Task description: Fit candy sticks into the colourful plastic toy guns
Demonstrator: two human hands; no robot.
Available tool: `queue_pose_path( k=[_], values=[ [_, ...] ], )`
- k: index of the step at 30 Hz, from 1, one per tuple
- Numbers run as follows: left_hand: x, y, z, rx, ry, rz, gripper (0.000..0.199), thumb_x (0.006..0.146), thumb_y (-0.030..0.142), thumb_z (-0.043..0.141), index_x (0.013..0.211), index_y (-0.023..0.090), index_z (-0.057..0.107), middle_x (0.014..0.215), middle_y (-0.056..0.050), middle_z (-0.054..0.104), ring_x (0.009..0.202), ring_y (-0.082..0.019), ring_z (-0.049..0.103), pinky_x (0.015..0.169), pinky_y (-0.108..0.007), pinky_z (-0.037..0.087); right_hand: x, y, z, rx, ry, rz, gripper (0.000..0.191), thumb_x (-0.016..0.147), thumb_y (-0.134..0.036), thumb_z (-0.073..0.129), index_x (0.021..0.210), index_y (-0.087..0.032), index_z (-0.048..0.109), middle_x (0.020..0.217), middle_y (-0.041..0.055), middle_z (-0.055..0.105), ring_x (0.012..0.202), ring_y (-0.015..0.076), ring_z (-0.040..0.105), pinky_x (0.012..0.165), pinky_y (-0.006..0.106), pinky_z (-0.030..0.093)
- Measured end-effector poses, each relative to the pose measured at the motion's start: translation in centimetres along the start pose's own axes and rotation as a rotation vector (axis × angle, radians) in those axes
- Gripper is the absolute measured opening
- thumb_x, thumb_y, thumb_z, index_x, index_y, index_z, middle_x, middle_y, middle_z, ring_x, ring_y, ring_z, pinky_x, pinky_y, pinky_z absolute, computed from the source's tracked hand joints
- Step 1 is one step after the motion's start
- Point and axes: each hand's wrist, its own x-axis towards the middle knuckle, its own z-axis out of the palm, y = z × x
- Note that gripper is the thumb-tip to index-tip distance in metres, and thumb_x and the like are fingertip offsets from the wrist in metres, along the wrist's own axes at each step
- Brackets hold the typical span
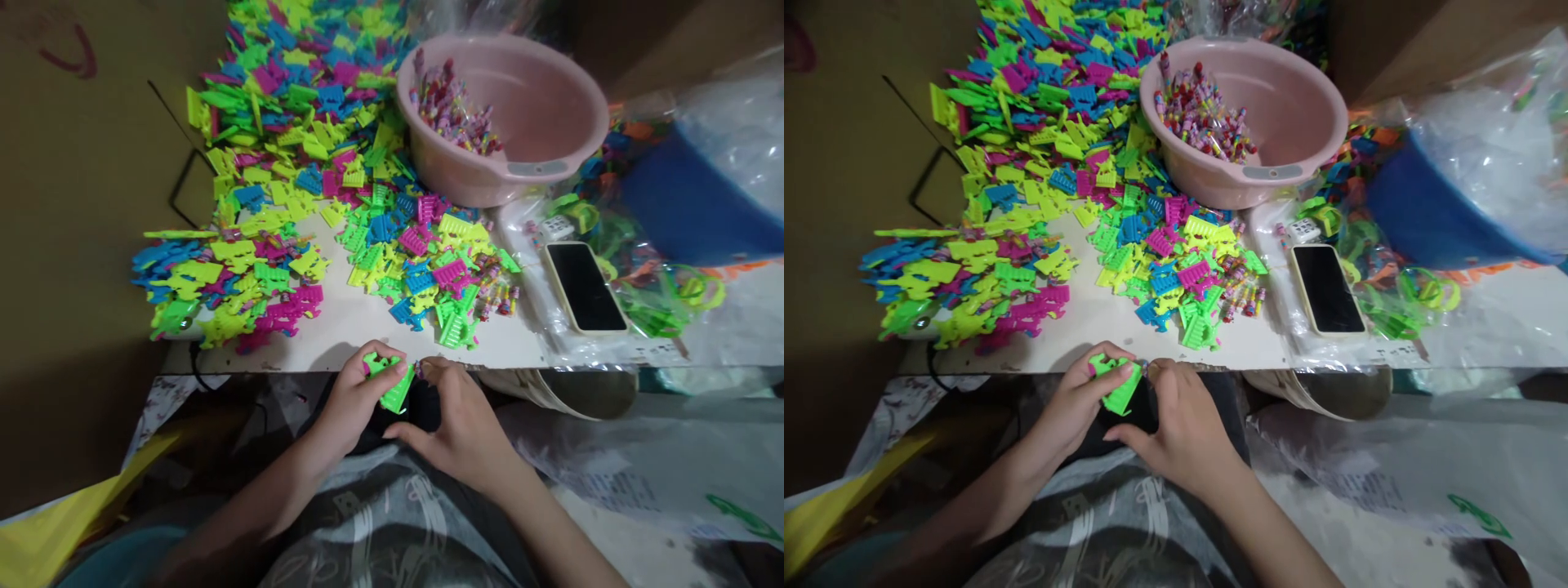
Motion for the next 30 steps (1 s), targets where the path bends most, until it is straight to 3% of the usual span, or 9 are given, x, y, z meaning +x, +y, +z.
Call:
queue_pose_path(
  k=[3,10,20,25,30],
  values=[
    [0.3,-1.2,0.3,-0.076,0.003,-0.131,0.016,0.069,0.027,0.074,0.075,0.017,0.062,0.077,0.001,0.061,0.075,-0.013,0.055,0.069,-0.022,0.041,-0.4,0.8,0.6,-0.092,-0.033,0.02,0.045,0.085,-0.061,0.054,0.097,-0.018,0.045,0.082,0.0091,0.062,0.073,0.0262,0.062,0.06,0.036,0.049],
    [-0.3,-2.1,0.5,-0.119,0.044,-0.194,0.023,0.066,0.031,0.076,0.072,0.017,0.06,0.075,0.002,0.061,0.073,-0.013,0.055,0.068,-0.023,0.041,-0.8,1.1,0.8,-0.003,-0.124,0.086,0.035,0.082,-0.05,0.062,0.089,-0.021,0.041,0.078,0.0045,0.06,0.068,0.0217,0.06,0.058,0.031,0.044],
    [-1.0,-3.0,-0.4,-0.001,0.066,-0.326,0.022,0.065,0.032,0.072,0.078,0.017,0.063,0.069,0.003,0.057,0.054,-0.009,0.047,0.044,-0.02,0.027,-2.0,0.9,2.0,-0.018,-0.144,0.027,0.033,0.086,-0.052,0.054,0.089,-0.021,0.045,0.076,0.0042,0.06,0.067,0.021,0.059,0.058,0.03,0.041],
    [-1.1,-4.4,-1.0,-0.008,0.092,-0.296,0.02,0.064,0.029,0.074,0.074,0.016,0.063,0.069,0.002,0.059,0.065,-0.012,0.053,0.061,-0.022,0.04,-3.7,1.0,4.1,-0.02,-0.16,0.102,0.033,0.089,-0.051,0.052,0.088,-0.019,0.047,0.075,0.0053,0.06,0.067,0.0216,0.058,0.058,0.032,0.043],
    [-1.9,-6.1,-1.3,-0.026,0.115,-0.284,0.02,0.064,0.029,0.075,0.074,0.016,0.064,0.076,0.0,0.063,0.075,-0.015,0.057,0.072,-0.025,0.042,-5.0,0.9,4.9,-0.029,-0.183,0.109,0.03,0.09,-0.049,0.05,0.09,-0.019,0.048,0.079,0.0076,0.06,0.071,0.0237,0.057,0.062,0.035,0.045]
  ],
)
